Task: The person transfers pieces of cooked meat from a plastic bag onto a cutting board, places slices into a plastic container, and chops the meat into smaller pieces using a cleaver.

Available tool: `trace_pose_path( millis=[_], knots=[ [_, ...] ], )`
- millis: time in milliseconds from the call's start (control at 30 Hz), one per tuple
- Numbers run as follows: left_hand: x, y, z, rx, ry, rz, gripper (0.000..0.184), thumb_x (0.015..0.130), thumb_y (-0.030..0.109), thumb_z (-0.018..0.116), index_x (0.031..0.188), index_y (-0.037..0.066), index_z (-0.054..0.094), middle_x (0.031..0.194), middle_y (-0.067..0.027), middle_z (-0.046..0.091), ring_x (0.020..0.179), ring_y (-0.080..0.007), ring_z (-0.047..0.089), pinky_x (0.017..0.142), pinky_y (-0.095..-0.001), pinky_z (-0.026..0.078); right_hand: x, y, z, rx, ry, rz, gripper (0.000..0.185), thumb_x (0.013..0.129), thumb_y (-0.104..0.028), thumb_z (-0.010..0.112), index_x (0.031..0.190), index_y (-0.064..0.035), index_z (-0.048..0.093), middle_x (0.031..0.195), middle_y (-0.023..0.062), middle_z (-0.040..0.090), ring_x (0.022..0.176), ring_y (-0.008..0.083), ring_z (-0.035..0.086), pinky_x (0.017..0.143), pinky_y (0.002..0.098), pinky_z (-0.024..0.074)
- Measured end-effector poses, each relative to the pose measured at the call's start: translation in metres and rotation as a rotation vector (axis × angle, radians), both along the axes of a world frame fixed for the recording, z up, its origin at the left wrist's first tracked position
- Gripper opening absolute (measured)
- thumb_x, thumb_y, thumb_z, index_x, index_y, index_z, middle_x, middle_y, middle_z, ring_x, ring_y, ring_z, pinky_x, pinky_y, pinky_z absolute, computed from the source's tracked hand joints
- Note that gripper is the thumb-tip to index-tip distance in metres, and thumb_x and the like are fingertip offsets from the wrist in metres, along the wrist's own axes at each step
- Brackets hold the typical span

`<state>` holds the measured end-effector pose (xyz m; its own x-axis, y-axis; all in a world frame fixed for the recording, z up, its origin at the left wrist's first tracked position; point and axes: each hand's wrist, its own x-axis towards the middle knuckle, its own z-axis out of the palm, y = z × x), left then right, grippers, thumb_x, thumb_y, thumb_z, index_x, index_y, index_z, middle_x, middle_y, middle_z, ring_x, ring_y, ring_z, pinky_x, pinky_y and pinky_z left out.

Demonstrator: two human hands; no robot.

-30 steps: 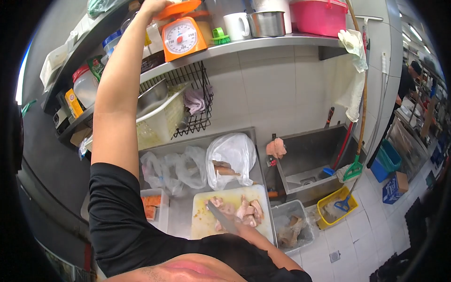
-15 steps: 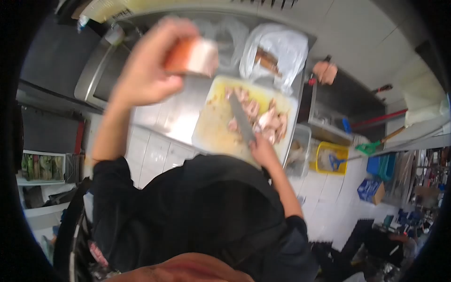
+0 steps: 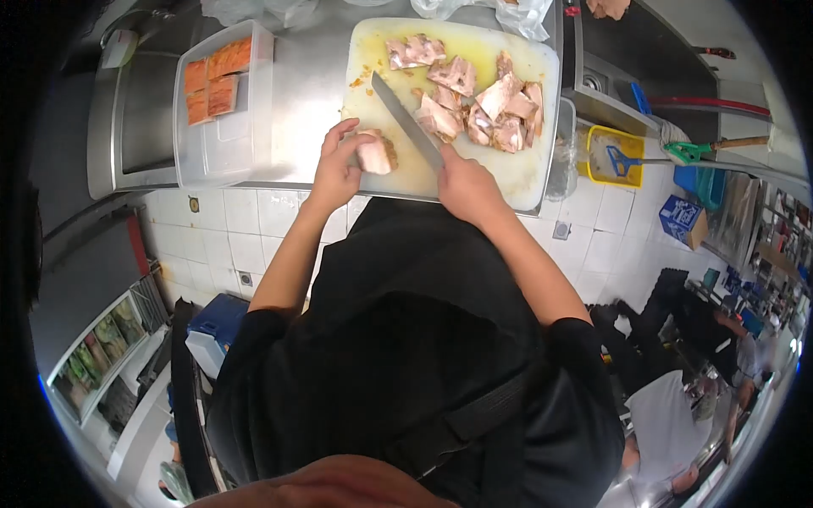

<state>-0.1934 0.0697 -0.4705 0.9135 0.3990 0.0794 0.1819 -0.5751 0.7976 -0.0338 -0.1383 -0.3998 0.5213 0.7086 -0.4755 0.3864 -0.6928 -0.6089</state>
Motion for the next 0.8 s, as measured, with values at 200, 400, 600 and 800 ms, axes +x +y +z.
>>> trace_pose_path(
  millis=[200, 400, 600, 800],
  knots=[
    [0.022, -0.028, -0.018, -0.012, -0.129, 0.197, 0.033, 0.079, -0.001, 0.056, 0.112, 0.003, 0.061, 0.119, -0.0205, 0.051, 0.113, -0.0379, 0.048, 0.099, -0.0468, 0.04, -0.017, 0.0, -0.016, -0.019, -0.078, 0.058, 0.022, 0.087, -0.004, 0.049, 0.108, 0.0004, 0.048, 0.077, 0.029, 0.066, 0.076, 0.0489, 0.065, 0.071, 0.0582, 0.0503],
    [0.03, -0.043, -0.029, 0.128, -0.139, 0.288, 0.022, 0.084, 0.001, 0.054, 0.106, -0.002, 0.055, 0.111, -0.0227, 0.048, 0.11, -0.0384, 0.043, 0.097, -0.0483, 0.035, -0.029, 0.003, 0.024, -0.128, 0.0, 0.119, 0.023, 0.084, -0.004, 0.052, 0.105, -0.0004, 0.046, 0.073, 0.0266, 0.065, 0.073, 0.0468, 0.066, 0.067, 0.0563, 0.0519],
    [0.028, -0.043, -0.035, 0.147, -0.149, 0.284, 0.024, 0.086, 0.0, 0.051, 0.109, -0.005, 0.049, 0.111, -0.0254, 0.046, 0.11, -0.04, 0.041, 0.097, -0.0509, 0.034, -0.04, -0.008, 0.038, -0.2, 0.016, 0.149, 0.02, 0.085, -0.003, 0.051, 0.103, -0.0005, 0.045, 0.072, 0.0264, 0.065, 0.069, 0.0472, 0.065, 0.064, 0.0563, 0.0518],
    [0.027, -0.039, -0.043, 0.168, -0.143, 0.234, 0.024, 0.086, 0.0, 0.051, 0.109, -0.004, 0.047, 0.113, -0.0266, 0.045, 0.111, -0.0411, 0.041, 0.097, -0.0527, 0.034, -0.043, 0.01, 0.015, -0.154, 0.048, 0.112, 0.02, 0.086, -0.003, 0.049, 0.105, 0.0016, 0.046, 0.078, 0.0285, 0.066, 0.077, 0.0478, 0.066, 0.07, 0.0568, 0.0513]
  ],
)
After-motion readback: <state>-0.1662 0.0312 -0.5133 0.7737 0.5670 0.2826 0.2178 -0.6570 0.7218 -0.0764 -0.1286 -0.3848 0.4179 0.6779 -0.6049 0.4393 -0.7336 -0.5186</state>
